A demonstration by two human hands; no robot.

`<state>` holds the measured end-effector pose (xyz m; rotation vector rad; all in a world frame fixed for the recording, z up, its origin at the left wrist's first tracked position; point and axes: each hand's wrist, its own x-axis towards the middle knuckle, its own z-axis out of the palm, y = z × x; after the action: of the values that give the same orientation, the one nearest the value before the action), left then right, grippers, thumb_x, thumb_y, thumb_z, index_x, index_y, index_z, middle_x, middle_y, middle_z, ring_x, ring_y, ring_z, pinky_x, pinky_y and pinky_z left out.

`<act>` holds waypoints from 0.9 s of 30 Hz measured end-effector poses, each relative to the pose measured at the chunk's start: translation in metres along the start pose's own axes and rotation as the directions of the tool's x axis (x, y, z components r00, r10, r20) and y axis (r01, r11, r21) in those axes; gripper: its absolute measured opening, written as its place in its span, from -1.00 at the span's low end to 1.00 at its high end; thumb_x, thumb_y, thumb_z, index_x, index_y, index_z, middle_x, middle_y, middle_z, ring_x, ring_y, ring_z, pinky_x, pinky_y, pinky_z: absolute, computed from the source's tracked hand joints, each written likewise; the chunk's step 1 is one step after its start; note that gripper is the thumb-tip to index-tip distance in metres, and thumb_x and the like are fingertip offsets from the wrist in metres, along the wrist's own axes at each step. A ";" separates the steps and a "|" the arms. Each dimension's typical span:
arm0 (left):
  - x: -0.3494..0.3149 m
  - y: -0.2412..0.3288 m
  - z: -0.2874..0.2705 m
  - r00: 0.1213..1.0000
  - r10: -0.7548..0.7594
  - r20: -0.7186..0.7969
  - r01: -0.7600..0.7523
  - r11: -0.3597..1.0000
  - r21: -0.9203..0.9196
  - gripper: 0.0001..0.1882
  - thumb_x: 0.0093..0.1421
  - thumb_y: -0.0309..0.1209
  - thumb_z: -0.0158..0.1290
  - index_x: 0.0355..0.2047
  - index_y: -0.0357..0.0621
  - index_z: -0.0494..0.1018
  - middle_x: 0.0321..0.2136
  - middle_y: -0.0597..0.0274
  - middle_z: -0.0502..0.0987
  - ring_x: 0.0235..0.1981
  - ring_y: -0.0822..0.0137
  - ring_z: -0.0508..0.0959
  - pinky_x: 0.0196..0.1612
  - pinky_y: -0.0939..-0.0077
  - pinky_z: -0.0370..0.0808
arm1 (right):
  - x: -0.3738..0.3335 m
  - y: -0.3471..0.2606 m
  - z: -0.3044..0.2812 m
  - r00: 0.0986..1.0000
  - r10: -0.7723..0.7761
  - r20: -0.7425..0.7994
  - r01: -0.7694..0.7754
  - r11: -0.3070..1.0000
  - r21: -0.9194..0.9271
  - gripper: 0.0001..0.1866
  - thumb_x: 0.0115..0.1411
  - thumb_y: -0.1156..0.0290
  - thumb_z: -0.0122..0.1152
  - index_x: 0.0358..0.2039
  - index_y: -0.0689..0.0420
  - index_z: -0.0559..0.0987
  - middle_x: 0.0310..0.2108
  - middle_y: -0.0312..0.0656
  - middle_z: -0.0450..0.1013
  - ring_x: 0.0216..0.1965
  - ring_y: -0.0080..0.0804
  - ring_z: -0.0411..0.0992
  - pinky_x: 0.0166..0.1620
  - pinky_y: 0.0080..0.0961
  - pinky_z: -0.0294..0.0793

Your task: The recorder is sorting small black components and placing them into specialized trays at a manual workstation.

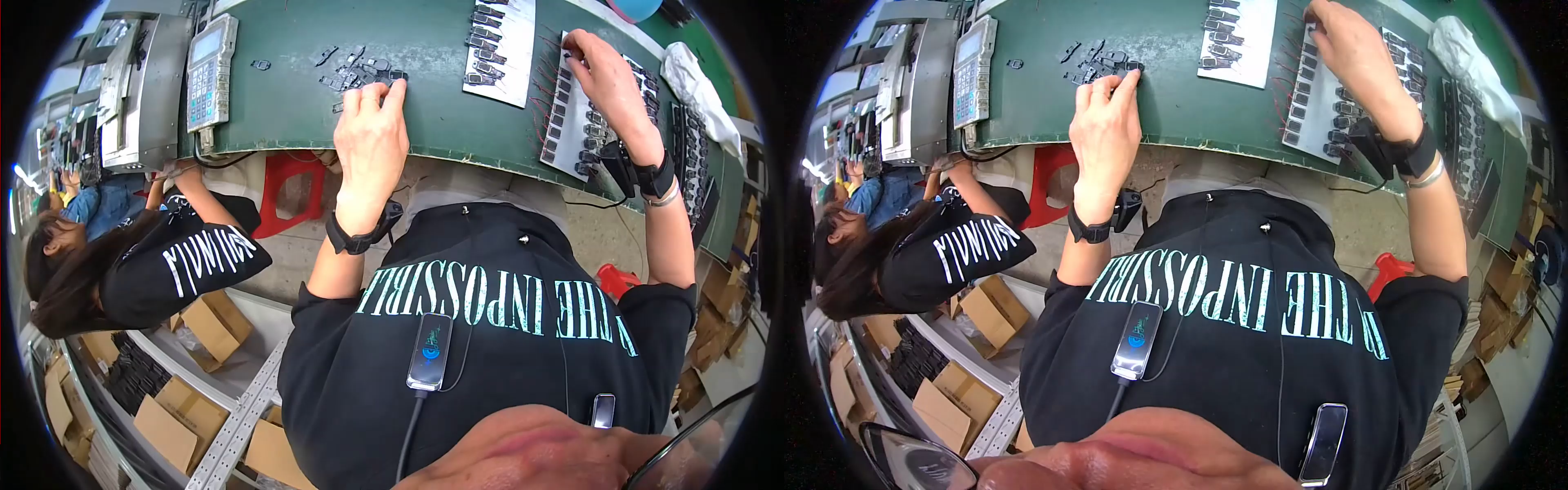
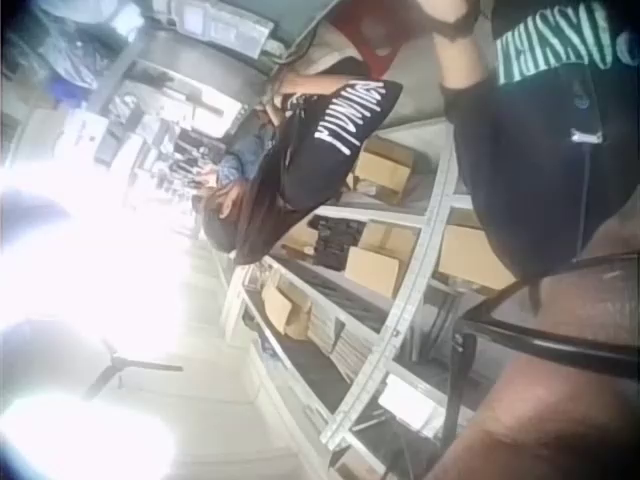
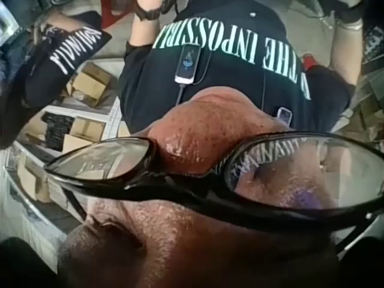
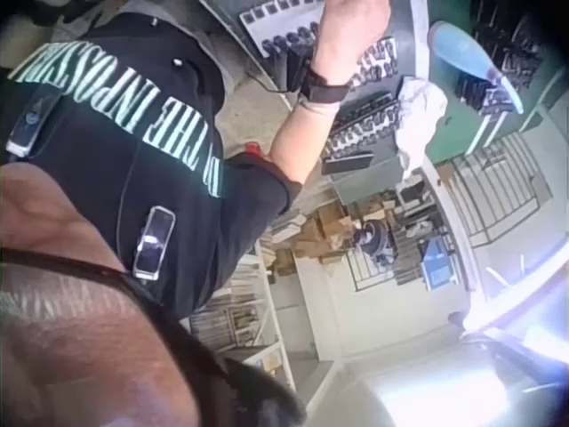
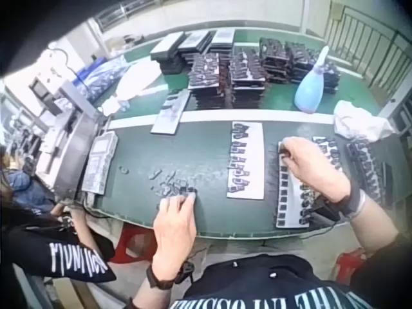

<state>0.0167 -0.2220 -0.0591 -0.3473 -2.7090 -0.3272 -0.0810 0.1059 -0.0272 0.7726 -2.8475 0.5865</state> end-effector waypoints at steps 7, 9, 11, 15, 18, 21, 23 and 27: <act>-0.014 0.007 0.012 0.998 0.050 -0.035 -0.054 0.992 -0.112 -0.72 0.08 -0.53 0.20 -0.16 -0.08 0.61 -0.22 0.23 0.57 -0.19 0.15 0.54 -0.16 0.29 0.53 | -0.006 -0.022 -0.036 0.928 0.370 -0.051 -0.314 0.847 0.429 -0.82 0.28 0.38 0.16 -0.25 0.25 0.54 -0.30 -0.09 0.53 -0.28 -0.25 0.53 -0.17 -0.37 0.49; -0.011 0.016 0.013 0.996 0.025 -0.081 -0.040 0.981 -0.192 -0.71 0.05 -0.49 0.25 -0.16 -0.08 0.61 -0.21 0.24 0.57 -0.19 0.15 0.54 -0.15 0.28 0.53 | -0.015 0.001 -0.045 0.877 0.478 -0.057 -0.360 0.730 0.580 -0.81 0.26 0.37 0.17 -0.30 0.26 0.58 -0.31 -0.08 0.53 -0.28 -0.23 0.53 -0.17 -0.34 0.49; -0.005 0.030 0.023 0.995 0.011 -0.095 -0.033 0.971 -0.237 -0.70 0.04 -0.47 0.28 -0.16 -0.07 0.61 -0.21 0.25 0.57 -0.18 0.16 0.54 -0.14 0.27 0.53 | -0.019 0.051 -0.040 0.892 0.445 -0.081 -0.387 0.844 0.371 -0.77 0.30 0.34 0.14 -0.29 0.27 0.57 -0.33 -0.10 0.54 -0.29 -0.32 0.51 -0.18 -0.37 0.48; 0.008 0.072 0.039 0.928 0.357 -0.111 -0.364 0.796 -0.484 -0.51 -0.03 -0.36 0.38 -0.03 -0.02 0.59 -0.06 0.25 0.53 -0.05 0.14 0.47 0.03 0.24 0.46 | 0.021 0.100 -0.006 0.930 0.368 -0.004 -0.363 0.919 0.153 -0.70 0.35 0.26 0.08 -0.27 0.29 0.57 -0.39 -0.09 0.55 -0.33 -0.36 0.50 -0.23 -0.38 0.48; 0.019 0.087 0.051 0.924 0.372 -0.085 -0.366 0.802 -0.472 -0.43 -0.06 -0.33 0.39 0.03 0.00 0.55 0.04 0.23 0.48 0.05 0.13 0.42 0.12 0.19 0.39 | 0.040 0.107 0.013 0.914 0.359 0.191 -0.401 0.872 0.280 -0.68 0.36 0.23 0.07 -0.27 0.27 0.58 -0.42 -0.10 0.56 -0.34 -0.32 0.51 -0.24 -0.35 0.49; 0.024 0.097 0.057 0.922 0.380 -0.070 -0.368 0.808 -0.460 -0.38 -0.07 -0.31 0.38 0.06 0.01 0.52 0.12 0.20 0.43 0.14 0.12 0.37 0.21 0.14 0.31 | 0.041 0.114 0.021 0.917 0.313 0.247 -0.380 0.875 0.300 -0.67 0.36 0.20 0.06 -0.27 0.24 0.58 -0.43 -0.12 0.57 -0.37 -0.31 0.52 -0.27 -0.34 0.49; 0.018 0.094 0.061 0.928 0.370 -0.032 -0.340 0.811 -0.476 -0.35 -0.09 -0.28 0.38 0.07 0.00 0.48 0.19 0.15 0.37 0.23 0.11 0.32 0.30 0.08 0.21 | 0.036 0.118 0.037 0.939 0.275 0.209 -0.319 0.922 0.220 -0.66 0.36 0.17 0.06 -0.27 0.22 0.59 -0.43 -0.15 0.58 -0.40 -0.32 0.52 -0.29 -0.35 0.50; 0.023 0.099 0.048 0.886 0.463 0.017 -0.406 0.795 -0.451 -0.36 -0.08 -0.24 0.38 0.09 0.08 0.52 0.24 0.17 0.36 0.29 0.11 0.27 0.30 0.06 0.25 | 0.027 0.148 0.042 0.915 0.236 0.327 -0.384 0.757 0.528 -0.76 0.41 0.30 0.07 -0.17 0.26 0.48 -0.28 -0.18 0.56 -0.26 -0.52 0.53 -0.12 -0.57 0.51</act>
<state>0.0077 -0.1107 -0.0750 -1.1381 -2.5429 -0.7988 -0.1809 0.1944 -0.1087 0.4390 -3.0569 1.5815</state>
